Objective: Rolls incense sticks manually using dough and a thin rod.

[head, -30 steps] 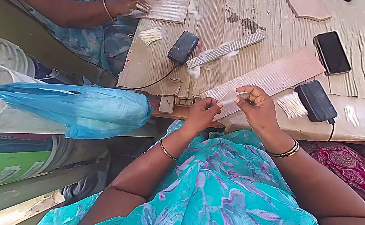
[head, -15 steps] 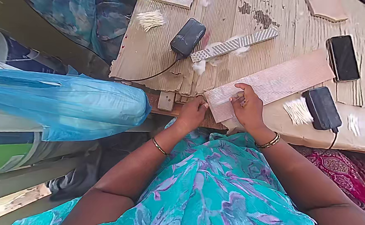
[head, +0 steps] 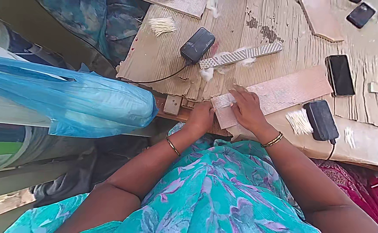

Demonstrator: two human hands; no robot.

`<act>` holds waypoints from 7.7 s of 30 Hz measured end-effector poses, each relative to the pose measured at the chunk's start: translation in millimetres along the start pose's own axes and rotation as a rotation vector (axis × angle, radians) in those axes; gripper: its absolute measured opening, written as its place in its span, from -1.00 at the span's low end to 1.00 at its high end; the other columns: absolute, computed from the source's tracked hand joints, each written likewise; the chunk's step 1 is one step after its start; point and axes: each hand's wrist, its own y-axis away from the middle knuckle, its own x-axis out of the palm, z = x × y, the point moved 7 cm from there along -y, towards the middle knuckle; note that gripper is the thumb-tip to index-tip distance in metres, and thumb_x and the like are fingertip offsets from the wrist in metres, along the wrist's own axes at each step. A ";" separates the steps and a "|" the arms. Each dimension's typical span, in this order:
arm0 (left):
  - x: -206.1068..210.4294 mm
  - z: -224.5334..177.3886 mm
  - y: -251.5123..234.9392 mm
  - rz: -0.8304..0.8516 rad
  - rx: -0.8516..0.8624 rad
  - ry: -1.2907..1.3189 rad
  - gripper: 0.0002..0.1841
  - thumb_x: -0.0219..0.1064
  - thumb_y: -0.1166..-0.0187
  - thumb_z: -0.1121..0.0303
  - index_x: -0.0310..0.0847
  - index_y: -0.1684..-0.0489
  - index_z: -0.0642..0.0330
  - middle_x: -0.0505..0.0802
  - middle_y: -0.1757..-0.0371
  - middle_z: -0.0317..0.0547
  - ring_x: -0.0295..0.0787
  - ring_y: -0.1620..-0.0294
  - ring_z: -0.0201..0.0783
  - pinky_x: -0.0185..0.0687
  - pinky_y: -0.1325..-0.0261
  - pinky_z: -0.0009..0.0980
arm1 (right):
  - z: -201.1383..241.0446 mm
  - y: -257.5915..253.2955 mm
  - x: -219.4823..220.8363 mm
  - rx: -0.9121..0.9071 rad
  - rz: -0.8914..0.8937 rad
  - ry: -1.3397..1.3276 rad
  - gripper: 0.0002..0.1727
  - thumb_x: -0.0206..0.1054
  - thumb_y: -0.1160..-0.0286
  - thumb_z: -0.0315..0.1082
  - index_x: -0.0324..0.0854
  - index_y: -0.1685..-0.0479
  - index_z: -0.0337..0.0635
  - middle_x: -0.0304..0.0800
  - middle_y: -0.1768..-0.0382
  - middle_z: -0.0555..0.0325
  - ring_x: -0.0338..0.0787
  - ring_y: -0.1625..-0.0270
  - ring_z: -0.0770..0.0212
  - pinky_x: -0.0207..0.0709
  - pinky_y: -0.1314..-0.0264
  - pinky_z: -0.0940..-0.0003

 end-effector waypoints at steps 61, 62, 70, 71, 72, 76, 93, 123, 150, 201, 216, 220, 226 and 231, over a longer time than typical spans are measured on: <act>16.1 -11.6 24.6 0.355 0.069 -0.177 -0.69 0.13 -0.83 0.30 0.68 -0.19 0.34 0.81 -0.13 0.24 0.74 -0.28 0.18 0.56 -0.37 0.18 | 28.4 106.5 7.7 -0.158 0.368 0.176 -0.09 -0.31 -0.73 0.40 0.16 -0.86 -0.05 0.11 -0.87 0.13 0.03 -0.91 0.05 -0.51 -0.76 -0.58; 15.5 -13.5 27.5 0.350 0.081 -0.184 -0.69 0.12 -0.83 0.31 0.67 -0.22 0.34 0.81 -0.16 0.24 0.73 -0.30 0.18 0.55 -0.40 0.18 | 30.3 108.6 1.0 -0.158 0.302 0.129 -0.17 -0.20 -0.75 0.35 0.37 -0.75 -0.03 0.35 -0.77 0.15 0.19 -0.86 0.03 -0.48 -0.73 -0.63; 7.5 -41.7 57.7 0.281 0.205 -0.142 -0.71 0.11 -0.83 0.35 0.72 -0.18 0.30 0.84 -0.11 0.19 0.77 -0.24 0.12 0.55 -0.38 0.14 | 38.0 127.1 -53.0 -0.067 -0.365 0.064 -0.72 0.33 -0.59 -0.21 0.87 -0.09 -0.08 0.91 -0.13 0.09 0.77 -0.34 -0.10 0.10 -0.54 -0.51; 8.0 -44.2 61.5 0.283 0.213 -0.134 -0.71 0.11 -0.84 0.34 0.72 -0.18 0.29 0.84 -0.10 0.17 0.77 -0.22 0.10 0.57 -0.36 0.13 | 38.6 127.7 -54.9 -0.071 -0.377 0.099 -0.71 0.34 -0.59 -0.21 0.85 -0.14 -0.06 0.89 -0.18 0.09 0.74 -0.38 -0.11 0.13 -0.53 -0.48; 8.6 -46.0 65.0 0.283 0.223 -0.123 -0.71 0.11 -0.84 0.34 0.72 -0.18 0.29 0.84 -0.08 0.17 0.78 -0.20 0.09 0.58 -0.35 0.12 | 39.2 128.4 -55.7 -0.079 -0.380 0.119 -0.71 0.35 -0.58 -0.21 0.85 -0.15 -0.05 0.89 -0.18 0.10 0.73 -0.39 -0.12 0.13 -0.53 -0.48; 8.5 -51.7 76.8 0.278 0.262 -0.102 -0.73 0.13 -0.82 0.38 0.74 -0.12 0.31 0.85 -0.02 0.16 0.79 -0.15 0.07 0.60 -0.31 0.09 | 43.8 131.6 -58.6 -0.113 -0.365 0.142 -0.80 0.35 -0.58 -0.28 0.91 0.09 -0.05 0.95 0.01 0.16 0.79 -0.30 -0.09 0.12 -0.52 -0.49; 10.7 -46.5 74.6 0.271 0.232 -0.015 -0.76 0.20 -0.81 0.30 0.78 0.01 0.24 0.85 0.12 0.03 0.77 0.02 -0.05 0.61 -0.16 0.02 | -66.9 175.7 -91.2 0.532 -0.465 0.244 -0.74 0.29 -0.67 -0.24 0.87 0.03 -0.14 0.91 -0.01 -0.11 0.69 -0.30 -0.33 0.10 -0.46 -0.52; 10.4 -4.7 41.1 0.157 0.083 0.111 -0.74 0.12 -0.86 0.30 0.69 -0.12 0.25 0.83 0.07 0.06 0.79 0.03 -0.01 0.66 -0.14 0.05 | -118.8 170.4 -72.3 0.342 -0.336 0.231 -0.52 0.15 -0.66 0.12 0.90 -0.03 0.03 0.62 -0.48 -0.30 0.35 -0.61 -0.58 -0.05 -0.58 -0.61; 22.1 42.1 13.7 0.070 -0.114 0.805 -0.75 -0.07 -0.92 0.27 0.49 0.03 0.18 0.55 0.29 -0.28 0.45 0.31 -0.46 0.37 0.19 -0.49 | 15.2 -129.0 16.0 -0.265 -0.171 0.075 -0.82 0.40 -0.55 -0.21 0.88 0.15 -0.05 0.85 -0.10 -0.02 0.66 -0.34 -0.26 0.36 -0.31 -0.35; -0.7 -31.1 80.9 0.007 0.120 1.154 -0.93 0.31 -0.68 0.50 0.65 0.23 0.19 0.73 0.39 -0.29 0.56 0.43 -0.52 0.49 0.29 -0.61 | 57.4 77.5 -71.8 0.285 -0.166 -1.126 -0.50 0.35 -0.44 -0.60 0.47 -0.37 -0.07 0.81 0.19 0.32 0.78 0.22 0.46 0.69 0.03 0.53; 6.5 -19.2 68.0 -0.002 0.044 1.176 -0.96 0.33 -0.67 0.49 0.69 0.16 0.19 0.75 0.36 -0.27 0.56 0.44 -0.51 0.48 0.32 -0.62 | 50.3 64.4 -51.8 0.284 -0.080 -1.117 -0.49 0.39 -0.44 -0.61 0.49 -0.39 -0.09 0.83 0.21 0.29 0.77 0.26 0.49 0.66 0.11 0.60; 6.0 -15.2 66.1 -0.045 0.007 1.180 -0.96 0.34 -0.66 0.50 0.71 0.16 0.21 0.76 0.37 -0.27 0.54 0.48 -0.52 0.46 0.36 -0.64 | 41.4 63.4 -52.6 0.308 -0.109 -1.117 -0.48 0.35 -0.44 -0.67 0.50 -0.38 -0.10 0.83 0.15 0.28 0.80 0.20 0.45 0.69 0.03 0.55; 4.0 -9.6 64.2 -0.091 -0.038 1.221 -0.95 0.34 -0.68 0.47 0.71 0.17 0.19 0.74 0.38 -0.27 0.53 0.49 -0.52 0.44 0.39 -0.65 | 27.2 68.5 -67.8 0.352 -0.289 -1.025 -0.54 0.40 -0.44 -0.63 0.55 -0.33 -0.12 0.87 0.17 0.31 0.80 0.21 0.51 0.66 0.04 0.60; 7.4 -12.1 66.7 -0.077 -0.060 1.219 -0.97 0.38 -0.63 0.52 0.71 0.14 0.21 0.75 0.37 -0.27 0.55 0.49 -0.52 0.47 0.39 -0.65 | 53.4 70.5 -65.7 0.272 -0.254 -1.192 -0.52 0.39 -0.38 -0.68 0.59 -0.29 -0.11 0.89 0.17 0.30 0.83 0.21 0.46 0.73 0.04 0.55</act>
